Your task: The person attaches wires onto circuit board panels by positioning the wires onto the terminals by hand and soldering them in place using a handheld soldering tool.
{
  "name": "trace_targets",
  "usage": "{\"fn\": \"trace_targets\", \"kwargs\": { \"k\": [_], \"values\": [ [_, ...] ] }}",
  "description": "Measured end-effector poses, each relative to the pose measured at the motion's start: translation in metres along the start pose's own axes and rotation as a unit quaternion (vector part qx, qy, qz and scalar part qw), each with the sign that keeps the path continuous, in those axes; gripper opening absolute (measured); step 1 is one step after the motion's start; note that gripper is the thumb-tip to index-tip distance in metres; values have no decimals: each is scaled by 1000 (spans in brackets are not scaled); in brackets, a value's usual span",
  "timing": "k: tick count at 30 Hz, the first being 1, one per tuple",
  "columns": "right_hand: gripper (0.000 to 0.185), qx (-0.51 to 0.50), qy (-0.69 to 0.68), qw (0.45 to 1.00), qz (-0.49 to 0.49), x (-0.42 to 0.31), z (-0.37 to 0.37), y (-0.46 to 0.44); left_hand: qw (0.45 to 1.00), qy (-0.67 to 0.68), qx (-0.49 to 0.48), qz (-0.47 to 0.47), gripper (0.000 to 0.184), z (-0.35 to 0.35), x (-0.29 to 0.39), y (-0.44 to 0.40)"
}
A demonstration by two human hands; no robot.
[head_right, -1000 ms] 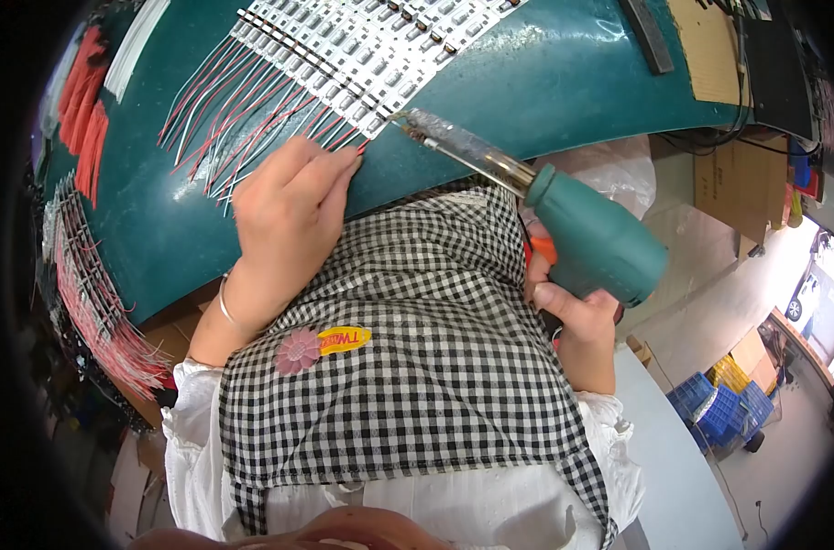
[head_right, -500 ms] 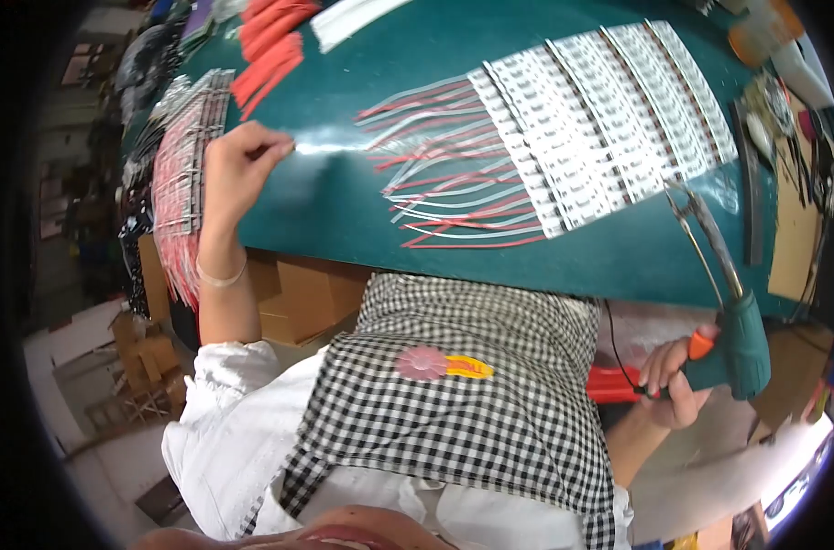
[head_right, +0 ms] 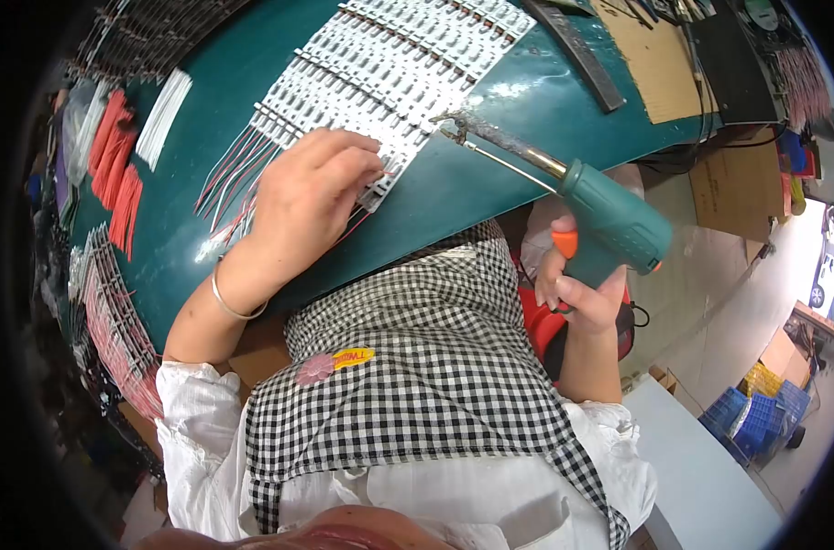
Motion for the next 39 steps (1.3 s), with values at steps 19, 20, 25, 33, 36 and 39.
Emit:
{"fn": "trace_targets", "kwargs": {
  "k": [19, 20, 25, 33, 36, 39],
  "values": [
    [58, -48, 66, 994, 74, 23, -11, 33, 999, -39, 20, -16, 25, 6, 6, 31],
    [58, -51, 69, 994, 69, 27, -11, 35, 999, -36, 32, -4, 23, 12, 2, 34],
    [55, -66, 104, 990, 68, 32, -9, 36, 999, -35, 17, -27, 22, 22, 0, 35],
    [50, -61, 150, 982, 100, 33, -7, 33, 999, -28, 24, -35, 17, 25, 0, 38],
    [49, -34, 117, 988, 95, 31, -2, 30, 999, -25, 21, -39, 17, 24, 1, 38],
    [40, -24, 123, 986, 108, 33, -3, 27, 998, -36, 11, -47, 16, 27, 0, 38]
  ]
}}
Point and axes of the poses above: each hand's wrist, its own y-axis away from the middle knuckle, its own z-axis out of the palm, x = y × z, the point moved 5 cm from there along -y, towards the middle knuckle, and after that the axes turned 6 degrees about y, right-handed, at the moved point
